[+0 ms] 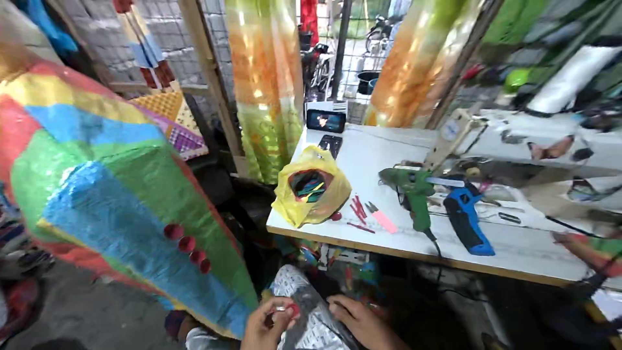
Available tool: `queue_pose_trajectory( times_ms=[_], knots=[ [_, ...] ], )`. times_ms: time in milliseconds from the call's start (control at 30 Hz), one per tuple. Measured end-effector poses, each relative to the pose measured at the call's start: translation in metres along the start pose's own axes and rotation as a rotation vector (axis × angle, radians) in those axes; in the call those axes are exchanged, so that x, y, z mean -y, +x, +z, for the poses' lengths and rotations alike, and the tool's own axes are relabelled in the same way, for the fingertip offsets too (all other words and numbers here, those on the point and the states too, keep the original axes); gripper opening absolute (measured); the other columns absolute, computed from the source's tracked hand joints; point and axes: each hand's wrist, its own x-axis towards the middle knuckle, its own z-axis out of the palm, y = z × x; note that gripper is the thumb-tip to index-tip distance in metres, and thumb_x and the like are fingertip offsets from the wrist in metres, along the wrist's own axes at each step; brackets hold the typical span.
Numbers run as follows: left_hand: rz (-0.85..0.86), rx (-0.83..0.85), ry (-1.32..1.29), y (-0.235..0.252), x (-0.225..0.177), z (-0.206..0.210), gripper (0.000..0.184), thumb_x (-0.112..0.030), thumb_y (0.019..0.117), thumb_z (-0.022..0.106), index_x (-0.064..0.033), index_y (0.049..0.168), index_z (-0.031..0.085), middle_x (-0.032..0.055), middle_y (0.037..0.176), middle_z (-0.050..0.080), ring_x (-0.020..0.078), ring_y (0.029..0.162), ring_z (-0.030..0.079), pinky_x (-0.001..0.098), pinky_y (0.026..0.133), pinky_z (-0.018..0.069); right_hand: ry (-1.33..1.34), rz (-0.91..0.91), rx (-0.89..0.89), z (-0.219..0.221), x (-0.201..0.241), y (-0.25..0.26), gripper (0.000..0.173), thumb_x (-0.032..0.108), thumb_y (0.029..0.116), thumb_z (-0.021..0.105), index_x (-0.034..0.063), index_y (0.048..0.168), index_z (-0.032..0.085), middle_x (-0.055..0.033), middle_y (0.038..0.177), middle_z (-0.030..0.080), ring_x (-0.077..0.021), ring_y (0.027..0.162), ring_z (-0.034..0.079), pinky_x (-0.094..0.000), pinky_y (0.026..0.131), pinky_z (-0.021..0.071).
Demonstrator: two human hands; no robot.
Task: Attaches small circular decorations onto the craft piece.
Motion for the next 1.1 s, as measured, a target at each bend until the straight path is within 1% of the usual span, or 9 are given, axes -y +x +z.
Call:
queue_pose_trajectory(
  times_ms=[67,133,200,267,367,567,767,933,1100],
  knots=[
    [0.062,-0.008,0.022,0.01,-0.01,0.007,0.018,0.005,0.0929,0.063,0.0034,0.111,0.068,0.0037,0.096,0.074,0.0079,0.077,0.072,0.0265,0.073,0.0627,-0.038,-0.405,-0.11,-0.029,0.049,-0.008,0.039,0.027,0.1033,0.06,0.0006,0.13,0.067,-0.0128,0.117,0.073,-0.018,0.105,0.071,-0.0363,0.095,0.0578],
    [0.108,-0.161,0.038,0.017,-0.023,0.0,0.019,0.003,0.092,0.066,0.0027,0.11,0.069,0.0029,0.094,0.074,0.0086,0.076,0.072,0.0266,0.071,0.063,-0.096,-0.622,-0.489,-0.073,0.083,-0.027,0.034,0.034,0.1025,0.06,0.0057,0.119,0.07,-0.0016,0.114,0.073,-0.0036,0.106,0.068,-0.0242,0.093,0.0569],
    [0.117,-0.33,0.025,0.019,-0.031,-0.013,0.013,-0.001,0.093,0.066,0.0,0.104,0.071,0.0003,0.088,0.074,0.0075,0.073,0.071,0.0253,0.067,0.062,-0.216,-0.554,-1.009,-0.122,0.094,-0.03,0.034,0.023,0.0994,0.063,-0.005,0.118,0.067,-0.0131,0.112,0.072,-0.0115,0.102,0.069,-0.0278,0.089,0.0573],
    [0.136,-0.438,0.016,0.019,-0.031,-0.023,0.009,-0.003,0.0927,0.066,-0.0035,0.098,0.072,-0.0046,0.082,0.072,0.0025,0.068,0.067,0.0193,0.061,0.0569,-0.212,-0.372,-1.23,-0.163,0.077,-0.015,0.057,0.025,0.0953,0.069,-0.0068,0.139,0.053,-0.0258,0.125,0.064,-0.0286,0.111,0.064,-0.0417,0.094,0.0526],
    [0.167,-0.522,-0.019,0.017,-0.032,-0.027,0.01,-0.001,0.0915,0.067,-0.0044,0.092,0.076,-0.007,0.076,0.071,-0.0018,0.059,0.059,0.0148,0.055,0.05,-0.11,-0.214,-1.234,-0.193,0.055,0.012,0.095,0.027,0.0878,0.08,0.0037,0.161,0.023,-0.0295,0.139,0.054,-0.0404,0.121,0.058,-0.0536,0.099,0.0493],
    [0.108,-0.488,-0.106,0.016,-0.034,-0.013,0.011,0.002,0.0936,0.064,-0.0008,0.097,0.074,-0.0009,0.085,0.073,0.0047,0.067,0.068,0.0199,0.065,0.06,-0.054,-0.152,-1.196,-0.193,0.042,0.038,0.088,0.026,0.0882,0.08,-0.0012,0.155,0.029,-0.0282,0.132,0.057,-0.0384,0.11,0.063,-0.0533,0.092,0.0529],
    [0.063,-0.386,-0.139,0.018,-0.032,0.002,0.013,0.003,0.0939,0.065,0.0007,0.103,0.074,0.0029,0.088,0.075,0.0085,0.074,0.072,0.0228,0.07,0.0622,-0.141,0.057,-1.11,-0.193,0.022,0.062,0.056,0.026,0.0962,0.073,-0.0032,0.139,0.053,-0.0278,0.118,0.065,-0.0412,0.101,0.066,-0.0604,0.09,0.0506],
    [0.061,-0.392,-0.101,0.02,-0.028,0.005,0.01,0.002,0.091,0.068,-0.0016,0.099,0.072,0.002,0.085,0.074,0.0078,0.07,0.071,0.0215,0.062,0.0598,-0.102,0.202,-1.107,-0.19,0.035,0.064,0.065,0.028,0.0961,0.073,-0.0029,0.144,0.042,-0.0276,0.111,0.066,-0.0437,0.098,0.066,-0.0627,0.086,0.0509],
    [0.087,-0.393,-0.096,0.026,-0.028,0.006,0.009,-0.002,0.0945,0.066,-0.0027,0.099,0.073,-0.0038,0.079,0.069,0.0015,0.061,0.059,0.0159,0.057,0.0501,0.149,0.064,-1.135,-0.19,0.032,0.055,0.082,0.011,0.089,0.077,0.0022,0.154,0.029,-0.0262,0.118,0.063,-0.0358,0.097,0.065,-0.0547,0.083,0.0553]
  ],
)
